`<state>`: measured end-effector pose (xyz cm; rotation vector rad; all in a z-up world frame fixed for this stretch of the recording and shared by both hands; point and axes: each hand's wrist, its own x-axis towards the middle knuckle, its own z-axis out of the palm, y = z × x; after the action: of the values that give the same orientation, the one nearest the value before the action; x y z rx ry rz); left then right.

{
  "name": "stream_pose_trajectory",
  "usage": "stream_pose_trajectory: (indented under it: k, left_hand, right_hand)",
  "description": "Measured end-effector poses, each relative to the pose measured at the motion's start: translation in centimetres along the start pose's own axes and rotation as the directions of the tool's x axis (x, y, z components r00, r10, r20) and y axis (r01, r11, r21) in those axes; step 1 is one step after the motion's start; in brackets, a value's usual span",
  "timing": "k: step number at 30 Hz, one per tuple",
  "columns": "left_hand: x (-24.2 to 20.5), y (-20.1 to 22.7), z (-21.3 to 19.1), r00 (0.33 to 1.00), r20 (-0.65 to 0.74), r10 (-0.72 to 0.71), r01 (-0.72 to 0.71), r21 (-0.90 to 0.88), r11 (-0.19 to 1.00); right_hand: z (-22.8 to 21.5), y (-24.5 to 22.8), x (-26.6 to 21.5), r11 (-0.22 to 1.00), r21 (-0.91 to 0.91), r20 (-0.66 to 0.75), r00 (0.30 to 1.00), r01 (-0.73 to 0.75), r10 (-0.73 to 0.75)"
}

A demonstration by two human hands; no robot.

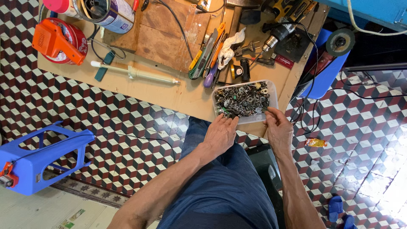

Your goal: The person organizes a cluttered workbench by moving tools and components, including pliers, a multimeter, and a soldering iron, into a more orderly arrangement. They then pick up an angle grinder and walk outside to a concrete area where dried plant material is laid out.

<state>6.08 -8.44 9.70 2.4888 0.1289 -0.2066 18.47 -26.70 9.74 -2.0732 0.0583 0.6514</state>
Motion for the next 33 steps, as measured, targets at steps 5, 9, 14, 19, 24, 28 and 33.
stream_pose_trajectory:
  k: [5,9,14,19,24,28,33]
  left_hand:
    - [-0.2,0.9,-0.3,0.998,-0.056,0.005,-0.003,0.026,1.000]
    - [0.6,1.4,-0.5,0.983,-0.182,0.005,0.004,0.049,0.999]
    - [1.9,2.2,-0.3,0.994,-0.076,-0.077,0.077,-0.003,0.997]
    - [1.9,1.5,0.1,0.987,0.051,-0.149,0.153,-0.071,0.986]
    - [2.0,0.5,0.6,0.965,-0.244,-0.099,0.078,-0.094,0.993]
    - [3.0,0.6,0.9,0.973,-0.184,-0.137,0.130,-0.045,0.990]
    - [3.1,0.4,0.8,0.987,0.022,-0.160,0.161,-0.074,0.984]
  right_hand:
    - [-0.1,-0.4,-0.1,1.000,0.009,0.003,1.000,-0.013,0.013]
    - [0.0,-0.3,0.0,1.000,0.023,0.005,1.000,-0.002,0.002]
    - [-0.1,0.0,0.0,1.000,0.001,-0.003,1.000,-0.017,0.017]
    - [-0.1,0.3,0.0,0.999,0.032,0.017,1.000,0.025,-0.026]
    - [-0.3,0.1,0.2,0.998,0.049,0.021,0.999,-0.030,0.029]
    - [-0.2,-1.3,-0.2,0.994,-0.042,0.050,0.994,-0.096,0.098]
    - [0.3,-3.5,-0.9,0.939,-0.344,0.142,0.987,-0.018,0.071]
